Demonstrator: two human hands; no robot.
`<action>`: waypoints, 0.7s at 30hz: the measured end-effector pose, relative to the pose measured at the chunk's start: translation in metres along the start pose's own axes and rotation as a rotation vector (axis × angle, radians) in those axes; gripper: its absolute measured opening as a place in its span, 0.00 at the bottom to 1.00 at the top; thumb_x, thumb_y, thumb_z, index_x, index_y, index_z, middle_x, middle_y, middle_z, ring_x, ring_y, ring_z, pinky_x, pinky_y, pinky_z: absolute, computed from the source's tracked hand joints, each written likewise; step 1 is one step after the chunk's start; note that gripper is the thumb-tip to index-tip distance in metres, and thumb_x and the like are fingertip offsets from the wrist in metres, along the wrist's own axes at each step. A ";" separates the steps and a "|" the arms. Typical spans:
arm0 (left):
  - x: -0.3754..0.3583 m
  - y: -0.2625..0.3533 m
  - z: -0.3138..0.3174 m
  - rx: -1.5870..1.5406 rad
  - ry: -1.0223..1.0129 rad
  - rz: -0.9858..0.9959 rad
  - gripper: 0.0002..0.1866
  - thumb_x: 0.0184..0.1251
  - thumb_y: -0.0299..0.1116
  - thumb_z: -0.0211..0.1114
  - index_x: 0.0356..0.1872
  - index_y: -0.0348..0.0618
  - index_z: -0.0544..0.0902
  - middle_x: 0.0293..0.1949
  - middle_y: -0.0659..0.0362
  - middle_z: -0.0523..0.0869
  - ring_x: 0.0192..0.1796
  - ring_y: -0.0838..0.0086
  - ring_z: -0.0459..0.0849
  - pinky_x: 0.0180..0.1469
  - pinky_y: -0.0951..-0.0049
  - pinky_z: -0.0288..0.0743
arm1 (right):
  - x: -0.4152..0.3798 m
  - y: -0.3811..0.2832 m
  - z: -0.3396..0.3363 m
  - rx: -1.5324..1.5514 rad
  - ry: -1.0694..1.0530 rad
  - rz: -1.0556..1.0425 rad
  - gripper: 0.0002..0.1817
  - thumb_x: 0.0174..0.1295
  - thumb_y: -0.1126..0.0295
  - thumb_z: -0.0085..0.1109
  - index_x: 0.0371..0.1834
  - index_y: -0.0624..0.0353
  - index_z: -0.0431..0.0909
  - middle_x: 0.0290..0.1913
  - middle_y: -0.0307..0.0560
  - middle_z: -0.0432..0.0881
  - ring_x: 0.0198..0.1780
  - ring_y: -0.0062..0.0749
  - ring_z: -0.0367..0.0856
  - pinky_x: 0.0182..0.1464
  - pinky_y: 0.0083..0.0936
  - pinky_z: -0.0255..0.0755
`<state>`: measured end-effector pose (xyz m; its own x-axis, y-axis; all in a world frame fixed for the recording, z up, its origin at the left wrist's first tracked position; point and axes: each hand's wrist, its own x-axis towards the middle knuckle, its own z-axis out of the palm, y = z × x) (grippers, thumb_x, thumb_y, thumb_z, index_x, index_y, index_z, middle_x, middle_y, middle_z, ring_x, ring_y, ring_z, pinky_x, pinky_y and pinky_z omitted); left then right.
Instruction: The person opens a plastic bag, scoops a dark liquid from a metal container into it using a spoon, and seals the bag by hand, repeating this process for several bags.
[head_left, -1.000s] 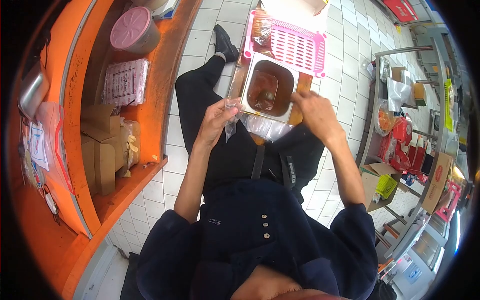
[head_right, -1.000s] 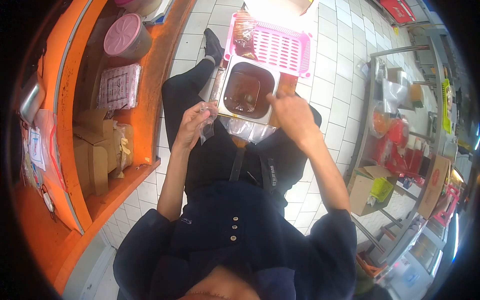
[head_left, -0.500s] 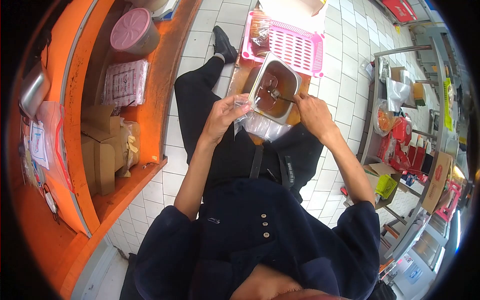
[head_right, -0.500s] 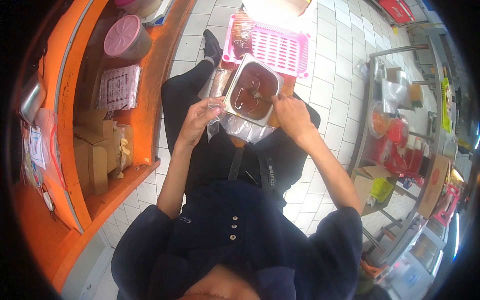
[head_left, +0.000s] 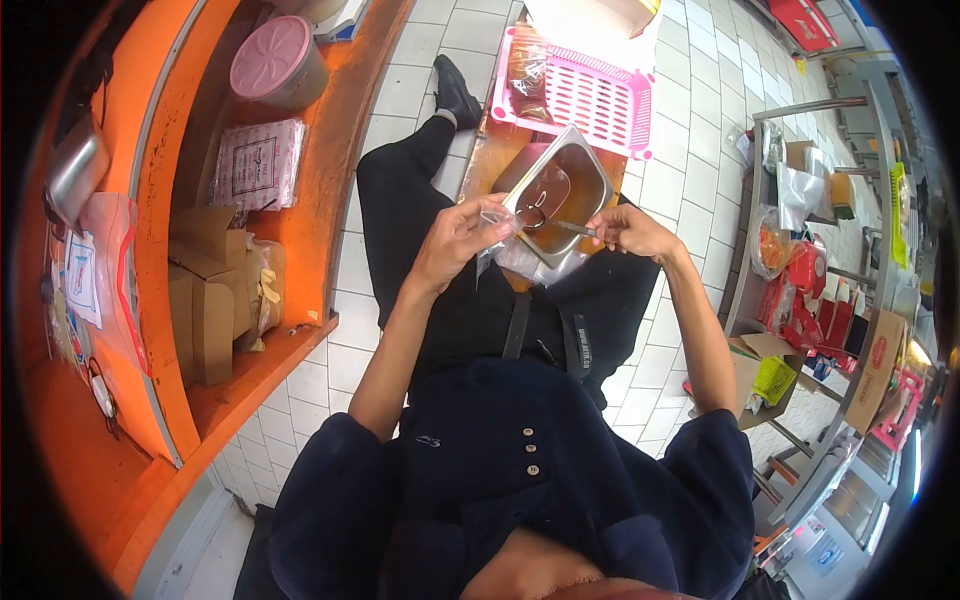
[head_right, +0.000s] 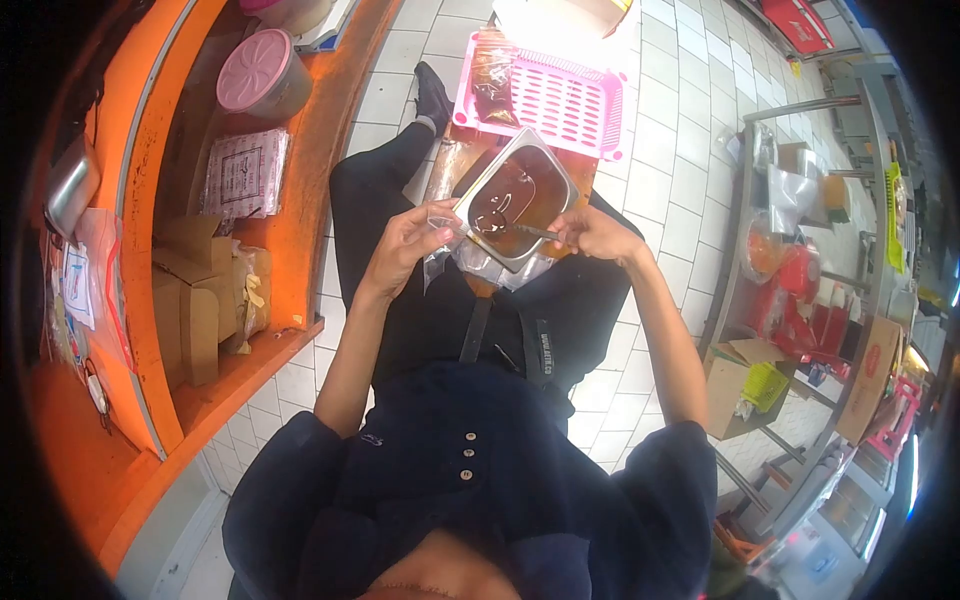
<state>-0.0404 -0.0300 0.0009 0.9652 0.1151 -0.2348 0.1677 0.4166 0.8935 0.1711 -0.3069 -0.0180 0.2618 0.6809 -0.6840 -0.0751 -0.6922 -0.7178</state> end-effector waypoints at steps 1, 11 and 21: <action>0.000 0.000 0.000 -0.029 -0.002 -0.009 0.20 0.68 0.39 0.71 0.51 0.30 0.85 0.69 0.41 0.76 0.61 0.66 0.82 0.66 0.64 0.74 | -0.004 -0.001 0.002 0.003 0.000 0.002 0.12 0.67 0.78 0.58 0.51 0.62 0.83 0.36 0.36 0.85 0.37 0.23 0.77 0.41 0.22 0.73; 0.001 -0.007 -0.019 -0.016 0.079 -0.003 0.19 0.69 0.39 0.71 0.52 0.33 0.85 0.65 0.49 0.79 0.60 0.69 0.82 0.66 0.66 0.74 | -0.024 0.009 0.008 0.404 0.053 -0.116 0.08 0.76 0.72 0.58 0.52 0.62 0.82 0.37 0.37 0.84 0.33 0.16 0.71 0.32 0.17 0.64; -0.003 -0.010 -0.028 0.244 0.217 0.108 0.20 0.68 0.39 0.73 0.54 0.35 0.85 0.63 0.50 0.82 0.60 0.72 0.82 0.65 0.69 0.71 | -0.042 -0.011 0.001 0.404 0.163 -0.194 0.09 0.75 0.73 0.58 0.52 0.63 0.82 0.37 0.38 0.84 0.31 0.15 0.70 0.29 0.15 0.61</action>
<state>-0.0503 -0.0091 -0.0183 0.9193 0.3466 -0.1863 0.1352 0.1663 0.9768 0.1596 -0.3277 0.0184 0.4532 0.7195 -0.5263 -0.3699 -0.3854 -0.8454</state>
